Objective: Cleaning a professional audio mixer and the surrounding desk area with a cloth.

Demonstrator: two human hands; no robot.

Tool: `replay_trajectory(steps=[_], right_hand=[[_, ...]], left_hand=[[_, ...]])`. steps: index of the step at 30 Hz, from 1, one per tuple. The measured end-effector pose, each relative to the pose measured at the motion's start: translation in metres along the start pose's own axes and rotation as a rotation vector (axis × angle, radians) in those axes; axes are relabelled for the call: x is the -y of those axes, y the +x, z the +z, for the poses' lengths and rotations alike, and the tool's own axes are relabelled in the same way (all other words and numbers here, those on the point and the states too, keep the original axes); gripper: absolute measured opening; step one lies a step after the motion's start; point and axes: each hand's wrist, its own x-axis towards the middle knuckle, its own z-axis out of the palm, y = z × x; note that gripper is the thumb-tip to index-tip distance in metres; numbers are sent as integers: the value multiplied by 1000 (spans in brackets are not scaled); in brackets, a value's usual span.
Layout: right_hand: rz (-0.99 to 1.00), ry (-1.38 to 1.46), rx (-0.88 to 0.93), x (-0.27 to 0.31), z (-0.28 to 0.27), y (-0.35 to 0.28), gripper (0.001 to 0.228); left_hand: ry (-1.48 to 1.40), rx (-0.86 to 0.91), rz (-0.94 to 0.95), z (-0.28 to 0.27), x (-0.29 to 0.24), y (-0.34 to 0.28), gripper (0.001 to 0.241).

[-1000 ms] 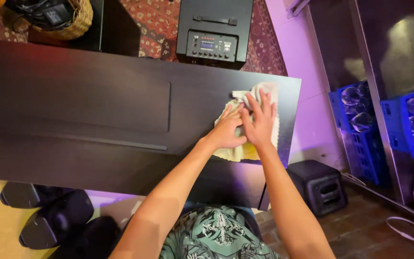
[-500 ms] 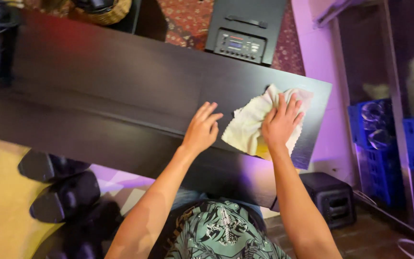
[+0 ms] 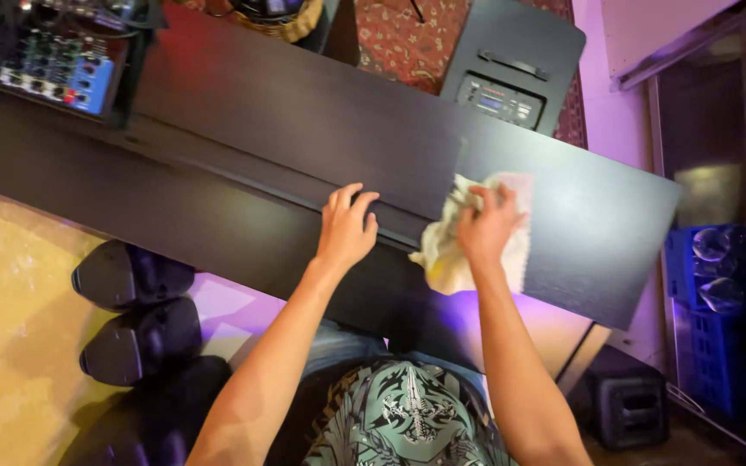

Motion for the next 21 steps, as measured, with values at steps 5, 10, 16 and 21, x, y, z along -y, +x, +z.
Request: replay_trajectory(steps=[5, 10, 16, 21], right_hand=[[-114, 93, -237, 36, 34, -5, 37], [-82, 161, -216, 127, 55, -26, 40], [-67, 165, -172, 178, 82, -39, 55], [68, 67, -194, 142, 99, -31, 71]], left_hand=[[-14, -93, -24, -62, 96, 24, 38], [-14, -121, -40, -118, 168, 45, 43], [-30, -42, -68, -146, 199, 74, 48], [80, -141, -76, -159, 218, 89, 55]])
